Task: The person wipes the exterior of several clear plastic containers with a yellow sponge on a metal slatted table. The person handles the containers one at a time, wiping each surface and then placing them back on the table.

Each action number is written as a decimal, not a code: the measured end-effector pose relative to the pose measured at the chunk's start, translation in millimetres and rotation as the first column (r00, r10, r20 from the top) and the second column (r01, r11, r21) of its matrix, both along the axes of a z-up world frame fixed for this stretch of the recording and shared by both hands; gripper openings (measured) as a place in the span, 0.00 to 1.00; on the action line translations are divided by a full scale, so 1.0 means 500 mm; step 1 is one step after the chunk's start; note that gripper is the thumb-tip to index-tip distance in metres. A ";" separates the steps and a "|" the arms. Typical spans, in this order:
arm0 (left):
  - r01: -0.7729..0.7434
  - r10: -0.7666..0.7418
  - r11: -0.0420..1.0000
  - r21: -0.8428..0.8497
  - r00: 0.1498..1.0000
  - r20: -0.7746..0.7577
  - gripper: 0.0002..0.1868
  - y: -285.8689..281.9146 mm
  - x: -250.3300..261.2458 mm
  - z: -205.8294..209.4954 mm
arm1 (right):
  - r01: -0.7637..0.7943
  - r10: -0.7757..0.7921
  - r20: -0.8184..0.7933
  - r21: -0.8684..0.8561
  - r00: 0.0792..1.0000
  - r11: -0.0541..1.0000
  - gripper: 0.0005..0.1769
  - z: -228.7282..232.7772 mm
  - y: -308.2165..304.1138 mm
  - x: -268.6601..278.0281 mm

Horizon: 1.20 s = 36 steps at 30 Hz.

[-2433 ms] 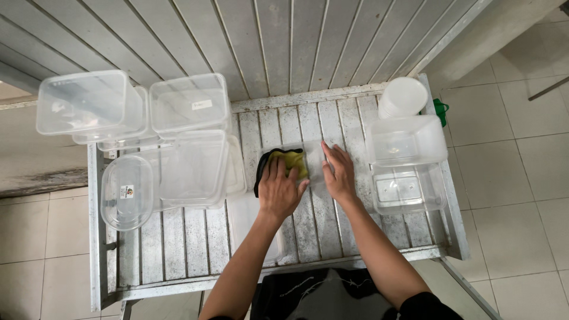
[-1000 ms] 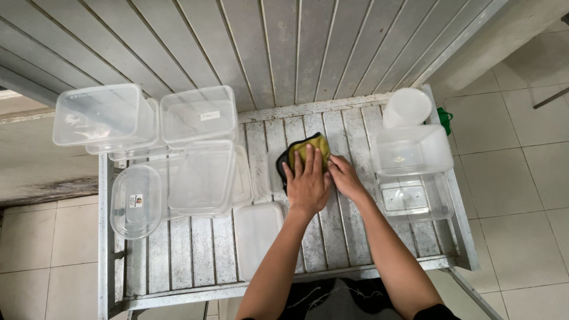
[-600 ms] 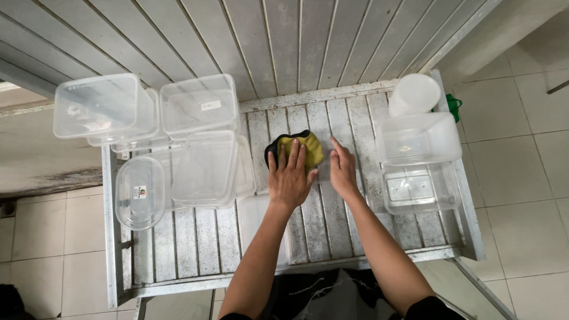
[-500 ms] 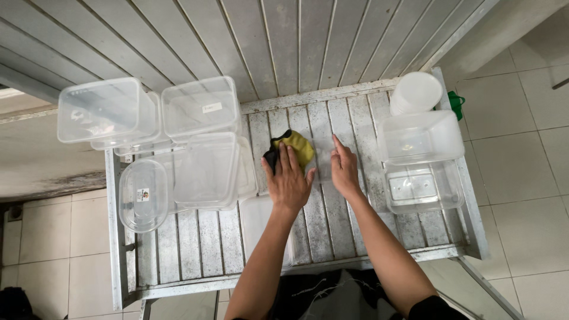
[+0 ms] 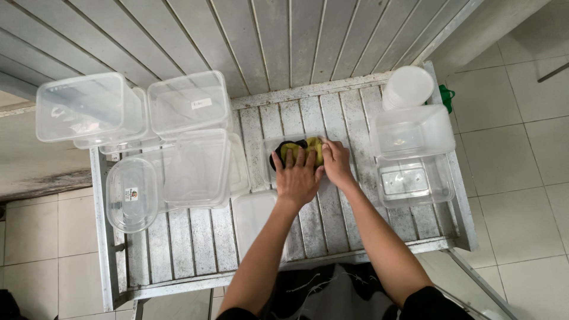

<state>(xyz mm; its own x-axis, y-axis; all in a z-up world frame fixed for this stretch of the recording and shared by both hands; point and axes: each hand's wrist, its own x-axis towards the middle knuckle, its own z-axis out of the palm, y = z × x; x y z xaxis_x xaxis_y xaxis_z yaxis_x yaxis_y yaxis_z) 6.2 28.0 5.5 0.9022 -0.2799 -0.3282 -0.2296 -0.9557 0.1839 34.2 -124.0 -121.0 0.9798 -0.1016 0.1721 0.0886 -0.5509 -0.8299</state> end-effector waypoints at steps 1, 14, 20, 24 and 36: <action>0.032 -0.032 0.999 0.028 0.999 0.006 0.36 0.016 0.003 0.011 | 0.030 -0.027 0.056 -0.060 0.998 0.998 0.17 -0.001 0.008 -0.004; 0.225 -0.232 0.934 0.276 0.973 -0.008 0.47 0.109 0.018 0.060 | 0.132 -0.137 -0.059 -0.075 0.989 0.988 0.18 0.065 0.036 -0.024; 0.158 -0.157 0.987 -0.029 0.987 0.027 0.37 0.145 -0.002 0.038 | 0.163 -0.176 -0.173 -0.087 0.969 0.983 0.20 0.072 0.046 -0.020; 0.005 -0.022 0.997 -0.075 0.975 -0.221 0.35 0.136 -0.008 0.061 | 0.163 -0.172 -0.115 -0.084 0.978 0.983 0.19 0.063 0.045 -0.023; 0.092 -0.042 0.981 -0.171 0.961 0.274 0.39 0.005 -0.069 -0.004 | 0.241 -0.245 -0.040 -0.099 0.969 0.966 0.19 0.021 0.046 -0.017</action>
